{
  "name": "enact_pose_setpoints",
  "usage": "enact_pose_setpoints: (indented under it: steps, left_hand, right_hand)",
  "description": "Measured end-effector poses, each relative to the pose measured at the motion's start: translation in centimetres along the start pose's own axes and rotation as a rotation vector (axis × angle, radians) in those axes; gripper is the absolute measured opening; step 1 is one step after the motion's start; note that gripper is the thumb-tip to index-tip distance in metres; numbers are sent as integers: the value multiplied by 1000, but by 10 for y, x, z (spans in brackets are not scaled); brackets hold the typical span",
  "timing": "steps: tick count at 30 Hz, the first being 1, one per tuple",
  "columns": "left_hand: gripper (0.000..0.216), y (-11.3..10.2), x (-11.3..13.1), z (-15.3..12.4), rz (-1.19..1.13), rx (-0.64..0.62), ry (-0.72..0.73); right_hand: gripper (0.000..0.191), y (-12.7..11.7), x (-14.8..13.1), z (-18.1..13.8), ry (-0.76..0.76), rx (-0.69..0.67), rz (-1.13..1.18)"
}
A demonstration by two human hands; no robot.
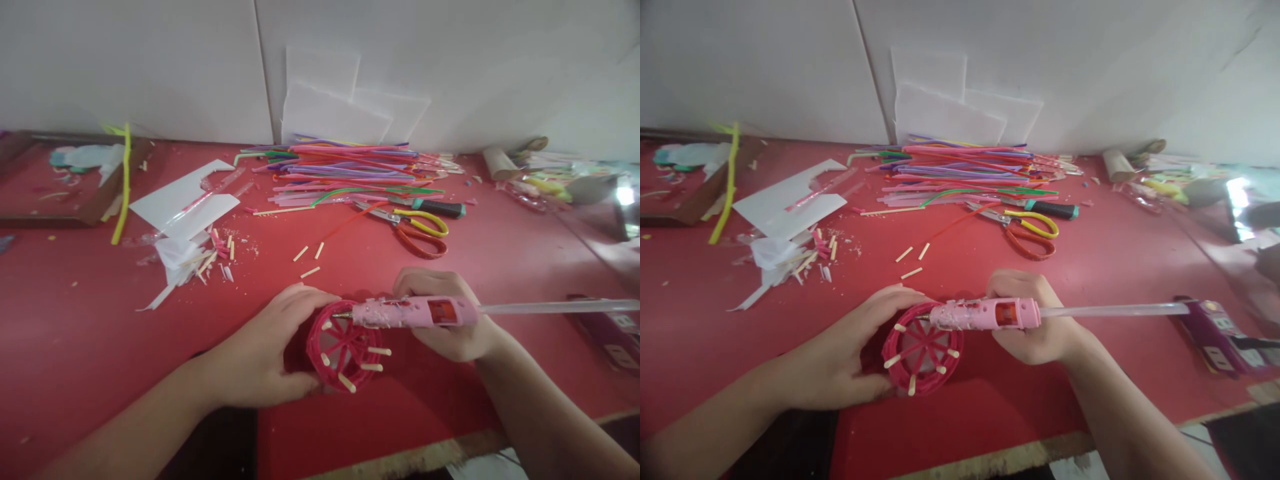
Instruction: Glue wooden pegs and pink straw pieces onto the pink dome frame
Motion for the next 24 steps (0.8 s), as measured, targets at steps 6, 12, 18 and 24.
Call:
enact_pose_setpoints:
  steps: [6,12,18,24]
  left_hand:
    - [77,1,0,-1,-4,1,16]
    - [77,2,-1,-1,-1,9,22]
    - [81,1,-3,-5,41,53,10]
    - [75,-5,3,-4,11,109,79]
  right_hand:
    - [8,-1,-1,-1,-4,20,-12]
    - [7,-3,-2,-4,3,44,-29]
    - [8,-11,-7,-3,-21,79,-32]
    - [11,-22,-10,-2,-61,110,-27]
Point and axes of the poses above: each hand's wrist, its own z-axis towards the middle knuckle, its own y-axis out of the palm, x = y × z, the point moved 9 cm from there along z, towards the middle knuckle, and after that the axes turned 4 degrees about z, right-handed, at the moved point
